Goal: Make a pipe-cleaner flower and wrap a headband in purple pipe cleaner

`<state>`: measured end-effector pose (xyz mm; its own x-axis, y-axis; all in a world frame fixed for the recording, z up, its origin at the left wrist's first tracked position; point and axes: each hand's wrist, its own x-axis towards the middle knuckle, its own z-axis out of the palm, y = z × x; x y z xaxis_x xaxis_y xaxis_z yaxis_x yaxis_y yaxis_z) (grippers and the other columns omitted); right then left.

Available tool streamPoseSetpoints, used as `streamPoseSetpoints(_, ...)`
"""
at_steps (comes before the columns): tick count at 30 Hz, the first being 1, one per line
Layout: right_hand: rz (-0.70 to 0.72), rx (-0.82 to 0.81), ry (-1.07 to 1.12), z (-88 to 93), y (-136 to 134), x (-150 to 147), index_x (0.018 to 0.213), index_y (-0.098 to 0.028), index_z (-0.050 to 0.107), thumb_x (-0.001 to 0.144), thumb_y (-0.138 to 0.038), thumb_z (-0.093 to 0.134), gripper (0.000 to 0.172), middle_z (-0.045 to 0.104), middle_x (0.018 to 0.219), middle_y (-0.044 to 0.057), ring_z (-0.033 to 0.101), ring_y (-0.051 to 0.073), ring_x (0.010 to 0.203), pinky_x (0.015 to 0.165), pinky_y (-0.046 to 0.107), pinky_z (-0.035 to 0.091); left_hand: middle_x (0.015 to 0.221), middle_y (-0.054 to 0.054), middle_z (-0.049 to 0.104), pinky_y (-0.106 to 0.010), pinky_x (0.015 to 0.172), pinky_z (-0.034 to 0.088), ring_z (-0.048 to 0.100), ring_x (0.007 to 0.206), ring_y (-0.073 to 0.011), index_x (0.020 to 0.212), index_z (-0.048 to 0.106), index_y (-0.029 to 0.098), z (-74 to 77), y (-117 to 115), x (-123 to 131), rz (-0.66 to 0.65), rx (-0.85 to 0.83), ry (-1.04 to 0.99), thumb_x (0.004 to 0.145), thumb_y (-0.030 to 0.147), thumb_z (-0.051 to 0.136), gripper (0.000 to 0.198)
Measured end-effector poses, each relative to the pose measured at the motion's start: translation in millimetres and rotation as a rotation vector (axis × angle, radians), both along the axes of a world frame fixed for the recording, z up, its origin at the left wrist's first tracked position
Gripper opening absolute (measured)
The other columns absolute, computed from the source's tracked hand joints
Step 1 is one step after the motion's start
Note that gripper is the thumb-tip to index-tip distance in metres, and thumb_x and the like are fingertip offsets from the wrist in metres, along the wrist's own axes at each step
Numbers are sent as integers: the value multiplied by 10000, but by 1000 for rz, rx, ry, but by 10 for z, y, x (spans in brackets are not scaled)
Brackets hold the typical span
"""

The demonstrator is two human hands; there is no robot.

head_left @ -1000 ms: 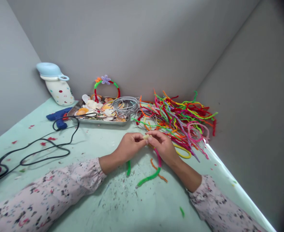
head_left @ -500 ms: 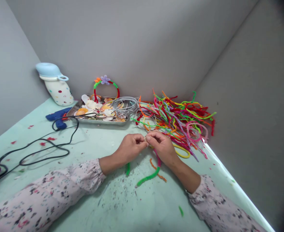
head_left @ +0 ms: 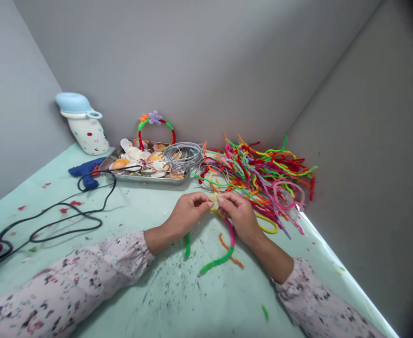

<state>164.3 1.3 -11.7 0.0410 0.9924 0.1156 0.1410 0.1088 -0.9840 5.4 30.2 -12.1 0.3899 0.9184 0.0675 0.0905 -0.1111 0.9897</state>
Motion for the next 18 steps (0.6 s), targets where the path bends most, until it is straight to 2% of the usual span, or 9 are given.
streamPoseSetpoints(5, 42, 16, -93, 15, -8, -25, 829, -180, 630, 799, -386, 588, 212, 557, 618, -23, 484, 127, 556, 553, 254, 395, 606, 37, 504, -209, 544, 324, 413, 561, -88, 714, 606, 138, -10, 5, -11, 27, 15, 18, 766, 297, 578, 169)
streamPoseSetpoints(11, -6, 37, -215, -19, 0, -23, 782, -183, 629, 797, -362, 580, 186, 563, 600, -26, 488, 128, 545, 540, 250, 395, 604, 28, 509, -208, 531, 333, 422, 551, -95, 741, 606, 141, -1, -11, -46, -6, 4, 44, 803, 322, 528, 206)
streamPoseSetpoints(15, -29, -13, -205, -19, 17, -9, 722, -186, 601, 811, -367, 556, 206, 552, 562, -32, 494, 130, 541, 544, 249, 391, 691, 8, 552, -213, 586, 377, 471, 623, -105, 849, 611, 136, -22, -40, -76, -23, 84, 81, 793, 322, 563, 199)
streamPoseSetpoints(18, -21, -44, -211, -9, 16, -18, 676, -183, 587, 816, -364, 545, 232, 537, 533, -39, 478, 122, 519, 548, 245, 387, 691, 4, 547, -212, 578, 371, 469, 632, -107, 832, 611, 139, -32, -57, -95, -13, 149, 122, 801, 321, 558, 193)
